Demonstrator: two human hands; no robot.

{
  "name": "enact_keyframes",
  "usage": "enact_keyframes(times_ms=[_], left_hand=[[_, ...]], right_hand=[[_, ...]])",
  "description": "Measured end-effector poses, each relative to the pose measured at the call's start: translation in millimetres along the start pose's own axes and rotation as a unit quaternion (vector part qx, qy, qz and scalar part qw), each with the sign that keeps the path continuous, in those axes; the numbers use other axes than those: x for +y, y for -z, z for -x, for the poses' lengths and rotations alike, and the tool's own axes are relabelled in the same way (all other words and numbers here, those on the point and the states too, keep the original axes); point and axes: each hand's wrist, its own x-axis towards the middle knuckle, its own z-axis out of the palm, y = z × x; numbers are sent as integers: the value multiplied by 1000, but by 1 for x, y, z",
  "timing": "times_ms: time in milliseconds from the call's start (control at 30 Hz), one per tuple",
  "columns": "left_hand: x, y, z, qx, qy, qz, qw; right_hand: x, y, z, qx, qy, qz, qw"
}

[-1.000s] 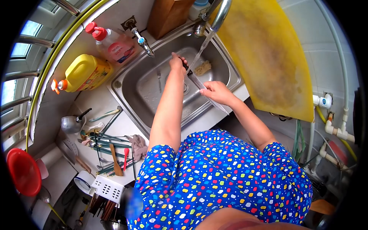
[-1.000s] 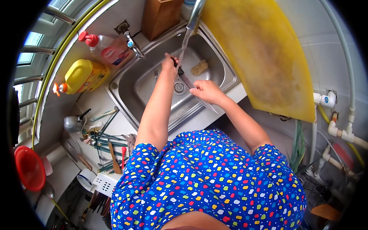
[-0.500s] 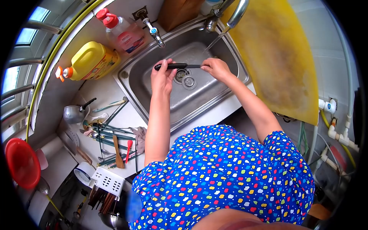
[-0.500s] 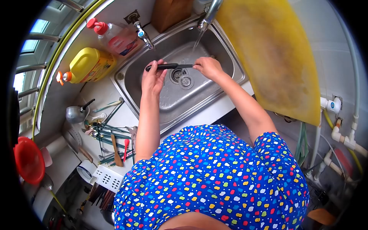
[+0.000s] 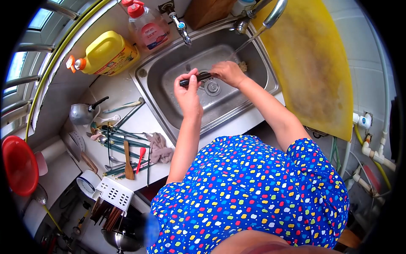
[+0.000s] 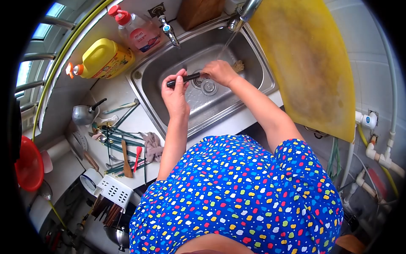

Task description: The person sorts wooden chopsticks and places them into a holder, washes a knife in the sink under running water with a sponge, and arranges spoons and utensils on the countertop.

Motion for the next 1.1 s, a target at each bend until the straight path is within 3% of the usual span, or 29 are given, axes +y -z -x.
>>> enact_keyframes(times_ms=[133, 200, 267, 333, 400, 467, 500, 567, 600, 633, 733, 800, 867, 933, 1000, 1033, 1067, 1100], left_hand=[[35, 5, -2, -18, -52, -31, 998], [52, 8, 0, -30, -61, -47, 997], [66, 13, 1, -28, -61, -57, 996], [78, 19, 2, -9, -84, -67, 994], [92, 27, 4, -3, -100, -68, 993], [96, 31, 5, 4, -103, -66, 992], [94, 34, 5, 5, -108, -100, 989], [85, 41, 4, 5, -110, -139, 984], [82, 44, 4, 8, -112, -140, 984], [78, 45, 5, 10, -114, -137, 984], [77, 49, 15, 23, -128, -131, 983], [80, 49, 26, 17, -156, -133, 979], [77, 52, 36, -7, -200, -160, 967], [72, 41, 45, -6, -208, -205, 956], [59, 40, 49, -3, -257, -329, 908], [48, 40, 50, -7, -265, -360, 895], [45, 35, 53, -21, -276, -380, 882], [39, 34, 53, -39, -303, -405, 862]], right_hand=[[32, -1, 2, -9, -4, -29, 1000], [46, 1, 7, -76, -59, 21, 995], [61, 5, 10, -82, -59, 17, 995], [78, 9, 11, -182, -122, 131, 967], [85, 12, 13, -211, -179, 168, 946], [79, 24, 6, -152, -258, 90, 950], [74, 28, -3, -153, -255, 92, 950], [62, 36, -21, -33, -222, -131, 966], [61, 45, -30, -35, -219, -133, 966], [64, 53, -43, 39, -196, -173, 964], [89, 53, -65, 174, -195, -339, 904], [79, 41, -65, 236, -189, -333, 893], [55, 41, -60, 217, -281, -360, 863], [48, 31, -41, 52, -205, -273, 938], [-13, 25, -25, 23, -101, -253, 962], [-43, 29, -20, -64, -141, -289, 945], [-72, 31, -17, -88, -184, -365, 909], [-93, 30, -16, -93, -159, -360, 915]])
